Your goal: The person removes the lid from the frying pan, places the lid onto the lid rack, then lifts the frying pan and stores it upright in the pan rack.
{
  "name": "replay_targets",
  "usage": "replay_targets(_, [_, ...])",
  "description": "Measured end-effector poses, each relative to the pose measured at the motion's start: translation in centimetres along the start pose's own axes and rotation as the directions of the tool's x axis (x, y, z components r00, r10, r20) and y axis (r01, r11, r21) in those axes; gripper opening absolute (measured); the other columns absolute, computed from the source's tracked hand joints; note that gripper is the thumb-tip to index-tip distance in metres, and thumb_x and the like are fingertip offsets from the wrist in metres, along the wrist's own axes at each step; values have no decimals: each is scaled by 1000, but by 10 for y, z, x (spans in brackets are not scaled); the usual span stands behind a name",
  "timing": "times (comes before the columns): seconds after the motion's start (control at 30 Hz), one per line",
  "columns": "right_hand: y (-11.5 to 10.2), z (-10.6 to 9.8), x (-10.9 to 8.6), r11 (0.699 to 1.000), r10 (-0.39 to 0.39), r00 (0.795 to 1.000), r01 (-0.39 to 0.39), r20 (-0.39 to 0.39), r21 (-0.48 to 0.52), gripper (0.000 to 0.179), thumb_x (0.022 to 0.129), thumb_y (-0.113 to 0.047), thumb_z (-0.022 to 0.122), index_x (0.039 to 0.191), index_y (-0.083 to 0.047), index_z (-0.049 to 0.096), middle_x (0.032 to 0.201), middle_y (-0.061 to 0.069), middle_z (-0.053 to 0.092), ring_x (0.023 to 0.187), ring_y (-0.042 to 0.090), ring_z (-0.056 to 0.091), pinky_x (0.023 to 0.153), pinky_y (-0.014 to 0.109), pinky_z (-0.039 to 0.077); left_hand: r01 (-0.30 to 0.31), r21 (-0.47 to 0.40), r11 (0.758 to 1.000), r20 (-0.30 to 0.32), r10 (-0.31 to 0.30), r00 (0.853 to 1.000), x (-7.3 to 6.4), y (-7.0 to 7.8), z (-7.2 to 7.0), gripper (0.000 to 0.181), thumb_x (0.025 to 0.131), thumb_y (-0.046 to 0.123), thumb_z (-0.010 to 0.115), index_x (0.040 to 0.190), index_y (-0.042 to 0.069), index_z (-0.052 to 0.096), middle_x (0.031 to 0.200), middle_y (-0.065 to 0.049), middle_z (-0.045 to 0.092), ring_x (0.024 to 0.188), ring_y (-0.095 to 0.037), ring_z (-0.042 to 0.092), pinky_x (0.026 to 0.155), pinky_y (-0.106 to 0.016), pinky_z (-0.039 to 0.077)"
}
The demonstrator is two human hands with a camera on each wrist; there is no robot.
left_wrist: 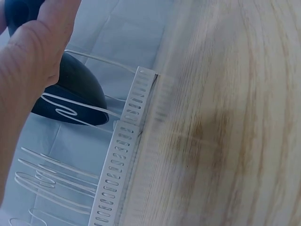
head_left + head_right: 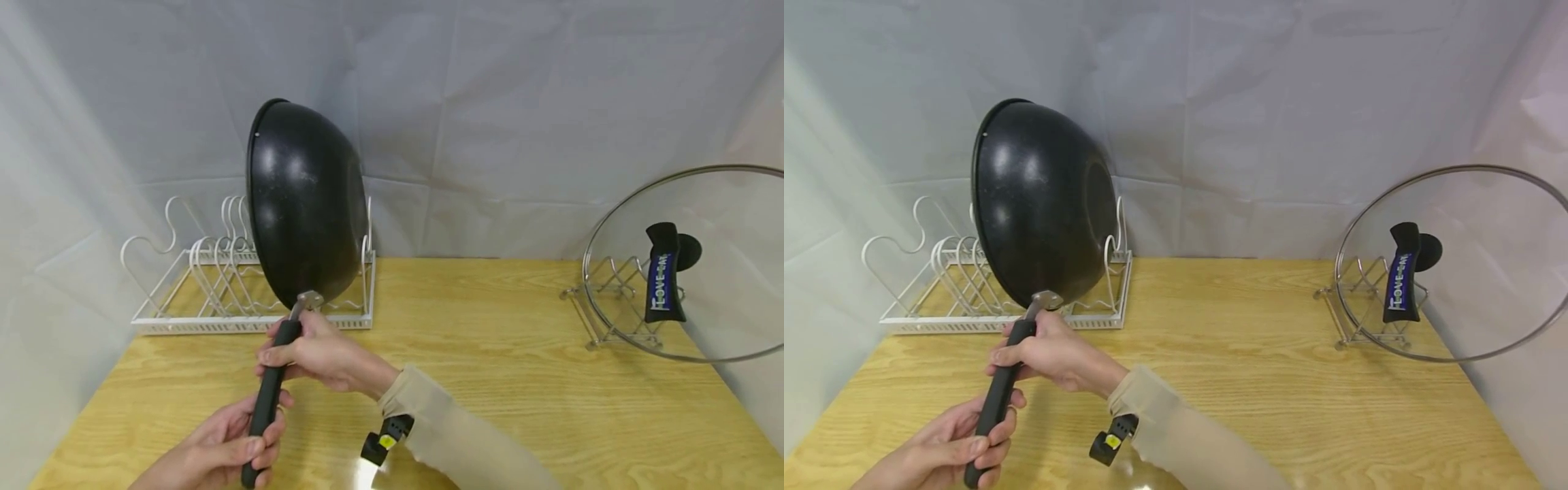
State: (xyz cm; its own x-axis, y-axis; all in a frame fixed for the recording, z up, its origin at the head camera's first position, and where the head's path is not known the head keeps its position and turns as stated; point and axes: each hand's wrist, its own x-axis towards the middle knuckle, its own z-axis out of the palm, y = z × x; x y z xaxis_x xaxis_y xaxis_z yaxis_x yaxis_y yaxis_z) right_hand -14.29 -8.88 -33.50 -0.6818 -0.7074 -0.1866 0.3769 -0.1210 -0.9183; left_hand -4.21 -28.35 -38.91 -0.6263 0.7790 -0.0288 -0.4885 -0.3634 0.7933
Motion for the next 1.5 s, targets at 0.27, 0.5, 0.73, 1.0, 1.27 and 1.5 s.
replay_targets(0.27, [3, -1, 0, 1000, 0, 1000, 1, -10, 21, 27, 95, 10, 63, 118, -1, 52, 92, 7, 65, 100, 33, 75, 90, 40, 61, 7, 16, 1000, -23, -7, 1000, 0, -2, 0, 44, 109, 2, 26, 152, 11, 30, 113, 3, 58, 96, -12, 60, 90, -31, 54])
replay_targets(0.5, [5, -3, 0, 1000, 0, 1000, -1, 3, 29, 26, 94, 9, 63, 113, -4, 52, 92, 6, 64, 96, 29, 76, 91, 41, 60, 20, 25, 999, -40, -19, 999, 1, -4, 0, 44, 109, 2, 26, 151, 12, 31, 112, 4, 58, 96, -10, 59, 87, -30, 52])
replay_targets(0.73, [8, -7, 0, 998, 13, 1000, -15, 23, 64, 25, 94, 10, 63, 114, -1, 51, 90, 8, 66, 82, 17, 72, 90, 39, 61, 3, 9, 1000, -19, -2, 1000, 3, -8, -1, 45, 108, 1, 25, 151, 12, 32, 112, 5, 58, 96, -9, 58, 86, -29, 51])
replay_targets(1.0, [13, -8, 0, 996, 16, 1000, -18, 17, 84, 22, 94, 9, 63, 107, -5, 51, 85, 9, 67, 80, 17, 71, 88, 38, 61, 44, 15, 999, -34, -43, 999, 2, -7, -1, 44, 108, 2, 27, 151, 13, 32, 111, 5, 55, 95, -7, 57, 85, -28, 51])
replay_targets(1.27, [15, -9, 0, 996, 24, 999, -27, 33, 90, 23, 94, 9, 63, 106, -7, 51, 85, 7, 67, 77, 14, 70, 88, 36, 61, 59, -2, 998, -29, -59, 998, 2, -6, 1, 42, 109, 3, 27, 149, 14, 35, 108, 6, 55, 96, -8, 56, 82, -28, 43])
replay_targets(1.5, [14, -7, 1, 996, 23, 999, -27, 48, 83, 25, 94, 7, 63, 111, -7, 50, 90, 10, 69, 88, 26, 76, 91, 39, 60, 55, 12, 998, -12, -55, 998, -2, -4, 0, 42, 110, 6, 27, 149, 16, 37, 108, 6, 54, 95, -9, 55, 81, -28, 38])
